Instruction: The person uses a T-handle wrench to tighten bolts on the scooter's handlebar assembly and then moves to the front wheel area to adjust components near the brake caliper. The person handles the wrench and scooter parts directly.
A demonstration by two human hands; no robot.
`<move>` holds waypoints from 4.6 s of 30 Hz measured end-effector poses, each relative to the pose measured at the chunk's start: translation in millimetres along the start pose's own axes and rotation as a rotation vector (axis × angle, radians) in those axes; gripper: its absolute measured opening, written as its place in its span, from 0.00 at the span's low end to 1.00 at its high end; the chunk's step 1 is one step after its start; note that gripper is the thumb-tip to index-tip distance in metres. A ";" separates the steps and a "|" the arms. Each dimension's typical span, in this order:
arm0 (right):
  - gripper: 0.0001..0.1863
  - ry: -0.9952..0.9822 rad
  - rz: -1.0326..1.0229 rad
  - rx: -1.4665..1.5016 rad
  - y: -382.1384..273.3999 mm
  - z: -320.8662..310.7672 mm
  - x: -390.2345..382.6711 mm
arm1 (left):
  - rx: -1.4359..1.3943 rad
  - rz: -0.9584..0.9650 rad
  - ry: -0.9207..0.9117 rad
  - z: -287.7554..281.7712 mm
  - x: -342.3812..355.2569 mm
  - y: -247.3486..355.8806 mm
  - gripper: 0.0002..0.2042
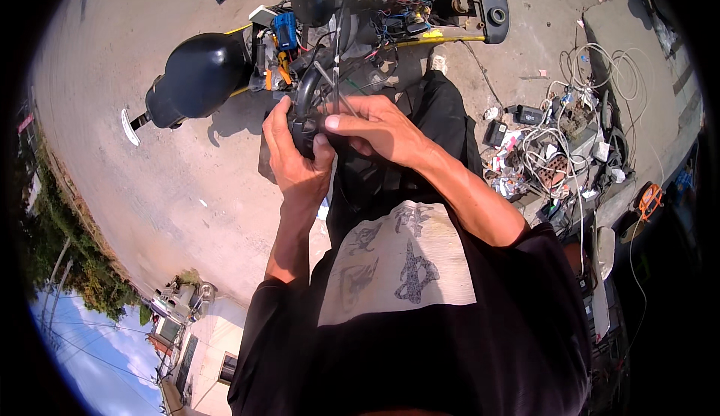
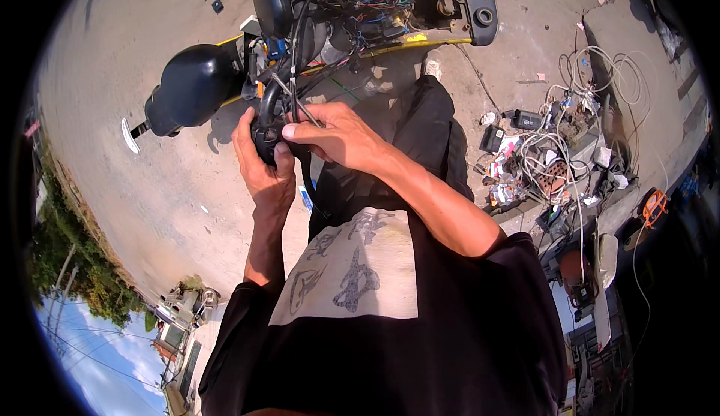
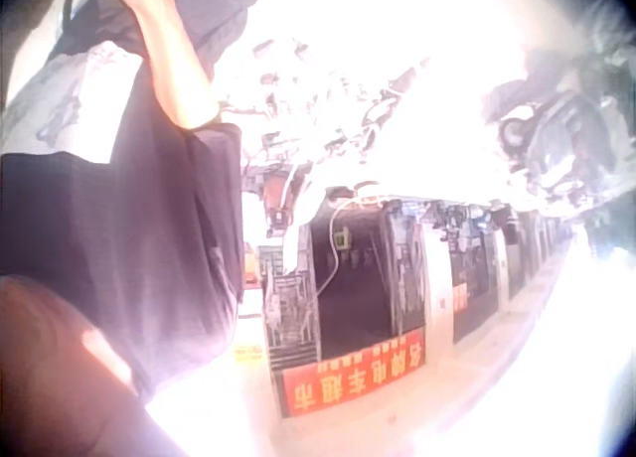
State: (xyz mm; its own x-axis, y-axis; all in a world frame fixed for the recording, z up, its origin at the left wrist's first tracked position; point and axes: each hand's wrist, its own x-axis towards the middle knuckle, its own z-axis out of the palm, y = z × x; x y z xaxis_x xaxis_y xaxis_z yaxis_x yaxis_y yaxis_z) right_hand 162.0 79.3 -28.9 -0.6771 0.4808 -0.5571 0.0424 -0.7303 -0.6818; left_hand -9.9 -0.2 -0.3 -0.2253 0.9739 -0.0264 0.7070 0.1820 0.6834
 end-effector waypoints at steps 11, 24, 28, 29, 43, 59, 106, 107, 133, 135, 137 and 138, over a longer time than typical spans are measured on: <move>0.22 -0.118 -0.029 0.337 27.9 -27.7 2.5 | 0.029 -0.065 0.066 3.6 -4.0 -7.2 0.35; 0.15 0.276 0.282 -0.252 245.2 -255.5 -56.4 | -0.010 -0.297 0.252 5.3 -11.0 5.3 0.42; 0.14 0.288 0.329 -0.356 291.9 -287.6 -30.6 | -0.063 -0.242 0.341 5.6 -22.6 1.8 0.45; 0.12 0.316 0.306 -0.239 319.2 -293.6 -18.1 | -0.054 -0.241 0.376 6.8 -19.2 3.7 0.46; 0.23 0.432 -0.009 -0.779 416.8 -297.2 80.5 | -0.013 0.080 0.368 -6.8 -44.1 -69.1 0.41; 0.11 0.660 -0.293 -1.179 457.3 -279.9 -21.5 | 0.161 0.214 0.321 -38.1 -97.2 -88.2 0.40; 0.14 0.193 0.051 -1.118 415.9 -320.4 108.9 | 0.118 -0.177 0.406 -33.9 -33.4 -26.8 0.38; 0.14 0.164 0.097 -1.082 412.9 -322.9 108.2 | 0.103 -0.204 0.428 -29.7 -36.9 -23.1 0.39; 0.19 0.904 0.440 -0.074 319.8 -577.3 -249.8 | 0.649 -0.457 -0.041 -8.9 -22.5 40.0 0.35; 0.16 0.894 0.423 -0.044 302.7 -582.3 -246.2 | 0.636 -0.470 -0.025 -7.5 -27.1 43.1 0.35; 0.13 0.891 0.453 0.138 275.5 -585.2 -241.9 | 0.614 -0.524 -0.059 -6.1 -13.8 46.6 0.35; 0.13 0.913 0.470 0.117 264.8 -589.0 -236.6 | 0.662 -0.479 -0.048 -7.6 -15.4 45.0 0.35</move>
State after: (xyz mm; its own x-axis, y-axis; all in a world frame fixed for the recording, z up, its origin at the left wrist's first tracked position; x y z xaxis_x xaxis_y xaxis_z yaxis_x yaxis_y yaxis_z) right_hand 766.1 58.0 -356.9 0.2073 0.2846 -0.9360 0.0538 -0.9586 -0.2795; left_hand 20.3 -8.0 36.4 -0.5853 0.7720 -0.2479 0.7939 0.6077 0.0179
